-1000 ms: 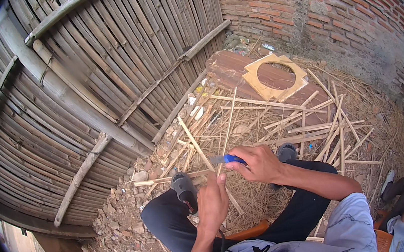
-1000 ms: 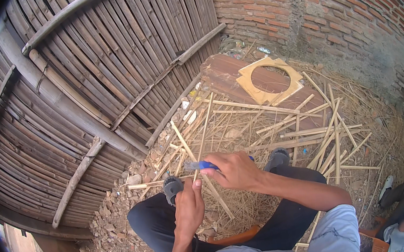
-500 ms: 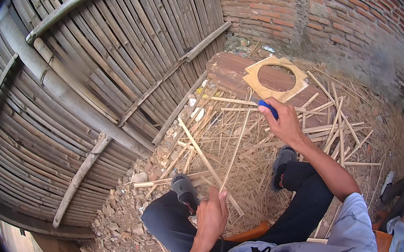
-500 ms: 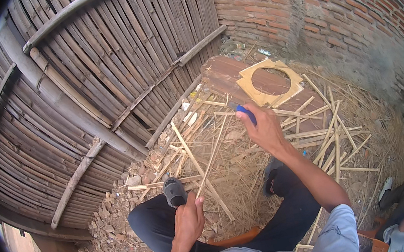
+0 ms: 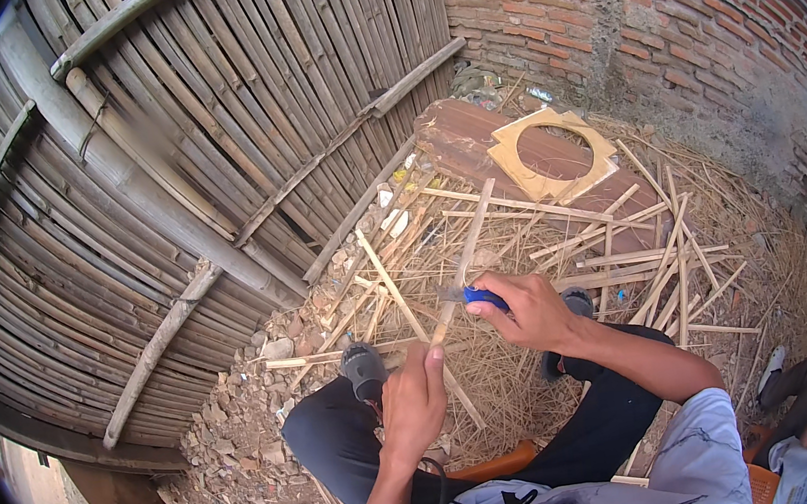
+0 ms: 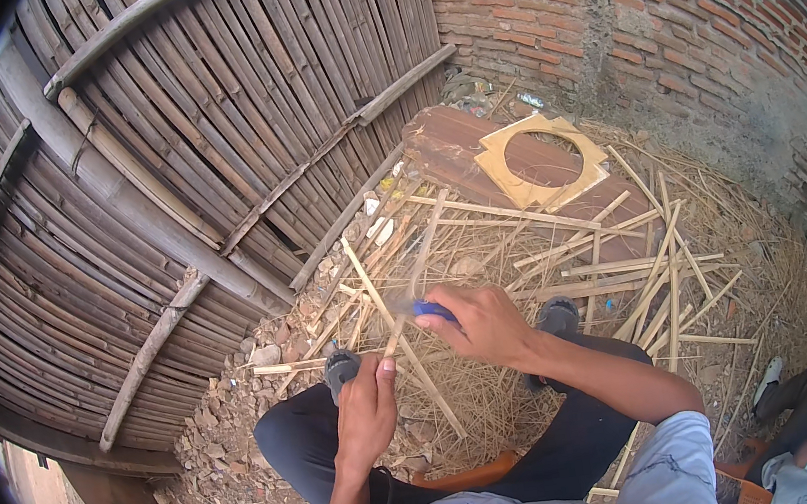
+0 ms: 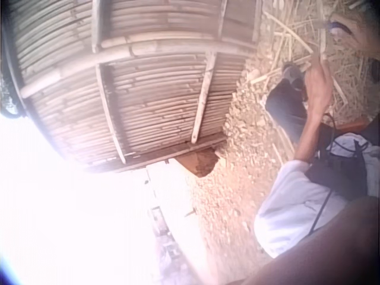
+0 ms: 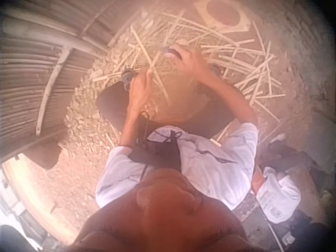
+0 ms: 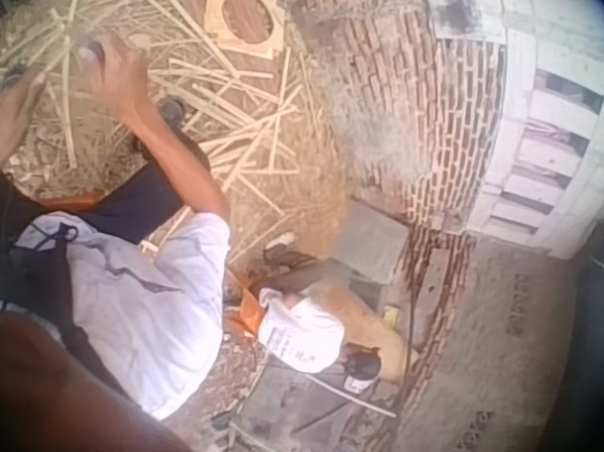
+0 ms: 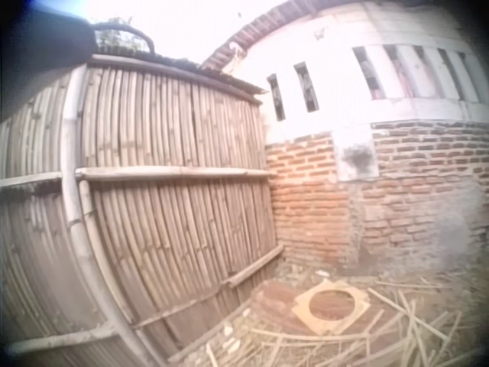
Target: The person sits on the ground and uses a blue utility knife to shave and smooth a long, thin strip of bamboo. They hold the bamboo with their left hand and scrape the blade along its length with their right hand, repeatedly adjusting the grip and angle to refine the surface.
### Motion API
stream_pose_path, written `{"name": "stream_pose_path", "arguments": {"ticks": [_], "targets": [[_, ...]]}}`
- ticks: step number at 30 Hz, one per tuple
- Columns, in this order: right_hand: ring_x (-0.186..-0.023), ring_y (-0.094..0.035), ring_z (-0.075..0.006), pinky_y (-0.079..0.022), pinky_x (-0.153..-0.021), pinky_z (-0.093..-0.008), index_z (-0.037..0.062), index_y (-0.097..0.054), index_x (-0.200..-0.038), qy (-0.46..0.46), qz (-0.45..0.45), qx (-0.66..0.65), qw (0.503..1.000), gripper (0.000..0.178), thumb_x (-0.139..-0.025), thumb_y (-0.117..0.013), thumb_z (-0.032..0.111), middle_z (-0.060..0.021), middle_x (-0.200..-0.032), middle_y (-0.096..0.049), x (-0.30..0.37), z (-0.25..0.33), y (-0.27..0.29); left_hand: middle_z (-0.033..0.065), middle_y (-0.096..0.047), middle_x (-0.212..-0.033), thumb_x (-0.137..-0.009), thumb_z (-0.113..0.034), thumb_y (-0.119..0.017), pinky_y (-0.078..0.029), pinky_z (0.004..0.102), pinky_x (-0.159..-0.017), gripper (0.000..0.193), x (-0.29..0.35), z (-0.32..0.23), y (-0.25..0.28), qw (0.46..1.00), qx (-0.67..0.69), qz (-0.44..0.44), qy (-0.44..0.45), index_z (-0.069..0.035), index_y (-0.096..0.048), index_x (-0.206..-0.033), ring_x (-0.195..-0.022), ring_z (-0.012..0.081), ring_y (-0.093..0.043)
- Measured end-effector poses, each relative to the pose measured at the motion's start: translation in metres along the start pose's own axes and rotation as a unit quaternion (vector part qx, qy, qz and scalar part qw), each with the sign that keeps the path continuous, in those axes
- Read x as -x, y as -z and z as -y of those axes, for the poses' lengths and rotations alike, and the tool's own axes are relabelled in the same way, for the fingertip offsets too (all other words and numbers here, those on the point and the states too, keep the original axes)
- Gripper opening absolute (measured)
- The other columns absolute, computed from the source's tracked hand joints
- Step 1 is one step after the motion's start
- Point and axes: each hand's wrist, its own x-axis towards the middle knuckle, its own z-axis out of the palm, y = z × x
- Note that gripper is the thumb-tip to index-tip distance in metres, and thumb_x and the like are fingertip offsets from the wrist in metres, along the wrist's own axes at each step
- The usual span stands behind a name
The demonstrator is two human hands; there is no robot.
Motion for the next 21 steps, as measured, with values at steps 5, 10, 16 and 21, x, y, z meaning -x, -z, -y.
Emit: {"name": "stream_pose_path", "arguments": {"ticks": [5, 10, 16, 21], "targets": [[-0.067, -0.072, -0.034, -0.055, -0.059, -0.0438, 0.004, -0.068, -0.109, 0.044, -0.006, 0.004, 0.999, 0.029, -0.105, -0.072, 0.033, -0.0133, -0.085, -0.072, 0.006, 0.011, -0.01, 0.0291, -0.066, -0.074, -0.115, -0.027, -0.053, -0.048, 0.06, -0.064, 0.028, -0.002, -0.01, -0.002, 1.0, 0.004, -0.026, -0.017, 0.0, -0.059, -0.11, -0.073, 0.053, -0.067], [-0.069, -0.074, -0.0338, -0.056, -0.058, -0.0428, 0.0051, -0.07, -0.11, 0.047, -0.004, 0.0, 0.999, 0.026, -0.102, -0.075, 0.029, -0.012, -0.088, -0.075, 0.006, 0.014, -0.01, 0.0242, -0.061, -0.068, -0.115, -0.023, -0.055, -0.045, 0.053, -0.062, 0.027, 0.0, -0.015, -0.008, 0.998, 0.007, -0.063, -0.022, 0.001, -0.058, -0.104, -0.064, 0.0476, -0.063], [-0.07, -0.074, -0.0328, -0.057, -0.058, -0.0423, 0.0043, -0.072, -0.11, 0.047, -0.01, 0.015, 0.999, 0.025, -0.101, -0.077, 0.028, -0.0123, -0.09, -0.077, 0.009, 0.013, -0.009, 0.0236, -0.061, -0.066, -0.115, -0.024, -0.056, -0.045, 0.0517, -0.06, 0.028, 0.001, -0.018, -0.008, 0.997, 0.022, -0.07, -0.021, 0.002, -0.06, -0.103, -0.061, 0.0456, -0.064], [-0.07, -0.075, -0.0321, -0.057, -0.058, -0.042, 0.0035, -0.073, -0.108, 0.054, -0.053, 0.034, 0.997, 0.026, -0.1, -0.078, 0.028, -0.0126, -0.09, -0.077, 0.001, 0.003, 0.001, 0.0249, -0.062, -0.067, -0.115, -0.025, -0.056, -0.046, 0.0529, -0.06, 0.03, 0.005, -0.014, -0.005, 0.998, 0.014, -0.063, -0.016, 0.001, -0.061, -0.102, -0.063, 0.0469, -0.065]]}}
